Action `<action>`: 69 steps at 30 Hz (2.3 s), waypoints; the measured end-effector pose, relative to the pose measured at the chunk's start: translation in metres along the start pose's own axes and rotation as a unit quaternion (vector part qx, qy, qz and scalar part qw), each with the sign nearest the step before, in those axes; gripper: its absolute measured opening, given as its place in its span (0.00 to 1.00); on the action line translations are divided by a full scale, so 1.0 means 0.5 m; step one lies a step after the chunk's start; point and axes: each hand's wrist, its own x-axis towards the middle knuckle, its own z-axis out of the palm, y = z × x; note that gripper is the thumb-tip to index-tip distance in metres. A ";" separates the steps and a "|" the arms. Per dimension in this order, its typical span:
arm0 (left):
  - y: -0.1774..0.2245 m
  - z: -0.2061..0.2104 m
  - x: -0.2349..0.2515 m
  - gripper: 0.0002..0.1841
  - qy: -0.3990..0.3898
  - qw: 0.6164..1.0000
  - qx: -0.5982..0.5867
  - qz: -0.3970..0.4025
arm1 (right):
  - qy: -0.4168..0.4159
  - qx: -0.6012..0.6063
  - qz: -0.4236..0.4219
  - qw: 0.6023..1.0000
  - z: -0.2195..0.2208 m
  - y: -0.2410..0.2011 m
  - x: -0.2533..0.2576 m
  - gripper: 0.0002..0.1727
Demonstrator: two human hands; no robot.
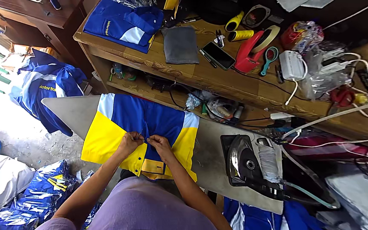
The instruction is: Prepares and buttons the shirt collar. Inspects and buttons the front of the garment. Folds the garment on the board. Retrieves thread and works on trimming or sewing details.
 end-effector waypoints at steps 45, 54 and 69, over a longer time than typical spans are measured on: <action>-0.026 0.049 -0.013 0.05 0.078 0.969 -0.232 -0.008 | 0.035 -0.223 -0.190 0.955 0.055 -0.027 -0.019 0.08; -0.036 0.053 -0.003 0.05 0.077 0.966 -0.246 0.014 | -0.044 -0.065 -0.078 0.994 0.024 0.020 0.010 0.16; -0.038 0.037 0.010 0.03 0.081 0.984 -0.149 0.045 | -0.027 -0.270 -0.050 0.961 0.052 -0.016 0.012 0.15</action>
